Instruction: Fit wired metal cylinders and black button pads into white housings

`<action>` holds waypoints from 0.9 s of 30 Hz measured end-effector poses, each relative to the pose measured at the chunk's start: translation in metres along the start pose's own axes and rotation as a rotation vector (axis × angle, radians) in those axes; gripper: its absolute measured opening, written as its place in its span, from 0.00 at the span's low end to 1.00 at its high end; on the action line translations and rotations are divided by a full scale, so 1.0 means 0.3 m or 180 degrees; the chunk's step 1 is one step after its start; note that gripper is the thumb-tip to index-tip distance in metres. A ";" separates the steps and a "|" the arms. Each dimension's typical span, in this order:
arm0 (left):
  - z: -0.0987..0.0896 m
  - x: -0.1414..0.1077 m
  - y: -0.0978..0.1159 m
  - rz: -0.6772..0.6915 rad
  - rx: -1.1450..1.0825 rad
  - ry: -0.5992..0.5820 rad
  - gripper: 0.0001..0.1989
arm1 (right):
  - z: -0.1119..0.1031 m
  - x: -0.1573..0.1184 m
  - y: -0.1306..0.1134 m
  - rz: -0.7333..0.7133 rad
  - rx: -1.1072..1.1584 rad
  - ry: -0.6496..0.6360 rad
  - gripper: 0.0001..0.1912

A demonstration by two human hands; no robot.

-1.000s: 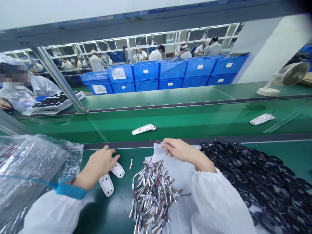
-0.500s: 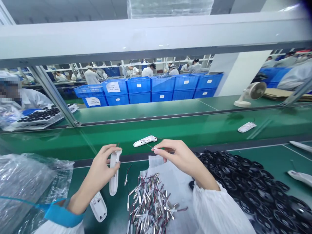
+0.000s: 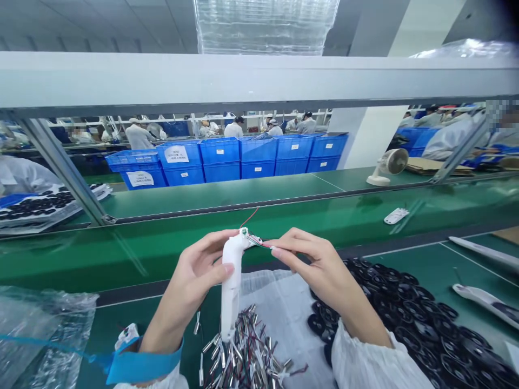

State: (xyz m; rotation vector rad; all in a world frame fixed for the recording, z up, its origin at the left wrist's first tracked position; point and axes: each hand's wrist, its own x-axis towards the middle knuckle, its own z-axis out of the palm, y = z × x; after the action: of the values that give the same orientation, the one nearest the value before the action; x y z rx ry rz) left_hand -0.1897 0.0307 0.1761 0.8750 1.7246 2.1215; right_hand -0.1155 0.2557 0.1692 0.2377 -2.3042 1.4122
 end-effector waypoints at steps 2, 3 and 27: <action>-0.002 -0.001 0.004 -0.0012 0.0039 0.0035 0.15 | -0.004 0.000 0.007 -0.0044 -0.0048 -0.0033 0.11; -0.004 -0.001 0.005 -0.0030 0.0068 0.0052 0.14 | -0.005 -0.001 0.010 -0.0080 -0.0075 -0.0057 0.10; -0.004 0.002 -0.021 0.0067 0.0404 -0.0187 0.24 | 0.037 0.001 -0.011 -0.0647 -0.0611 0.0401 0.11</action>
State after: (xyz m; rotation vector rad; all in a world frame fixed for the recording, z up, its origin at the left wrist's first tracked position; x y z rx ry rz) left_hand -0.1917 0.0317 0.1701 0.9835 1.8442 1.9962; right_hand -0.1177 0.2445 0.1676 0.3058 -2.2236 1.0691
